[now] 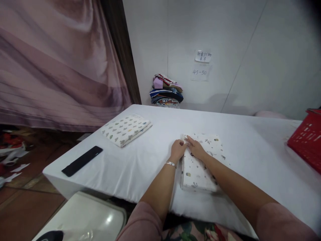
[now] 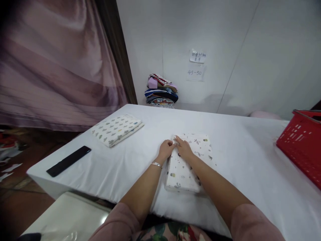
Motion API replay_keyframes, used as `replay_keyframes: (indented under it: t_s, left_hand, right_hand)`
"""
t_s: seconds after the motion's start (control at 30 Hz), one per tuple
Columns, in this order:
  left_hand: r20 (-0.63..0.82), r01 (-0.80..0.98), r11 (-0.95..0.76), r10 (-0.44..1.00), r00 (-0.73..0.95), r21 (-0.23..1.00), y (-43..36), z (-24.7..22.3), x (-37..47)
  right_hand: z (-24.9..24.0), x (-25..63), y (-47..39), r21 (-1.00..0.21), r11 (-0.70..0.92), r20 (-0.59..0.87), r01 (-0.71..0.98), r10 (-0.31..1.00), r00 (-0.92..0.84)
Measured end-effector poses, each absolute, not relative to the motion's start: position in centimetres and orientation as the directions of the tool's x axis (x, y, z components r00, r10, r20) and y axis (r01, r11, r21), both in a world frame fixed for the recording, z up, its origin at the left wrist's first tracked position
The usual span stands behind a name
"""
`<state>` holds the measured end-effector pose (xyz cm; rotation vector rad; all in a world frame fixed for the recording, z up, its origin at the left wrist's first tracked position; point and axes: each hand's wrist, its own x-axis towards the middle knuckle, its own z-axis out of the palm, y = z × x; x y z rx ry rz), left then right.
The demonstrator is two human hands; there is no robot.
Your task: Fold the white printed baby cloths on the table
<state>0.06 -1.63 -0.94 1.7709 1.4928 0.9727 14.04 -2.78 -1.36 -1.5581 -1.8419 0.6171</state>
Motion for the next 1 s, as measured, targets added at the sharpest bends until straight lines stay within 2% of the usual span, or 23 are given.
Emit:
replay_keyframes:
  t_s: [0.2, 0.37, 0.5, 0.57, 0.7, 0.83, 0.9, 1.0]
  left_hand:
    - [0.121, 0.565, -0.159, 0.987, 0.105, 0.809, -1.7, -0.7, 0.0]
    - [0.092, 0.587, -0.141, 0.989, 0.113, 0.797, -1.9, -0.4, -0.2]
    - [0.092, 0.622, -0.158, 0.986, 0.136, 0.767, -2.0, -0.1, -0.3]
    - [0.099, 0.633, -0.169, 0.984, 0.145, 0.755, -2.0, -0.1, -0.3]
    - [0.097, 0.640, -0.171, 0.984, 0.150, 0.749, -2.0, -0.3, -0.3]
    - [0.092, 0.647, -0.169, 0.984, 0.151, 0.744, -2.0, -0.4, -0.3]
    - [0.085, 0.648, -0.167, 0.984, 0.156, 0.743, -2.0, -0.5, -0.3]
    - [0.079, 0.646, -0.163, 0.984, 0.157, 0.746, -2.0, -0.4, -0.3]
  right_hand:
    - [-1.2, 14.1, -2.1, -0.769, 0.195, 0.182, 0.609, 0.980, -0.084]
    - [-0.3, 14.3, -1.7, -0.758, 0.163, 0.172, 0.631, 0.984, -0.048]
    - [-0.1, 14.5, -0.8, -0.728, 0.181, 0.220, 0.662, 0.975, -0.025]
    - [-0.2, 14.7, -0.2, -0.664, 0.218, 0.262, 0.715, 0.964, -0.050]
    - [0.2, 14.8, 1.0, -0.435, 0.298, 0.327, 0.850, 0.931, -0.159]
    - [1.1, 14.5, 2.1, -0.239, 0.270, 0.246, 0.933, 0.946, -0.211]
    - [1.6, 14.3, 2.5, -0.188, 0.231, 0.195, 0.954, 0.961, -0.195]
    - [2.0, 14.1, 3.1, -0.188, 0.209, 0.177, 0.960, 0.968, -0.176]
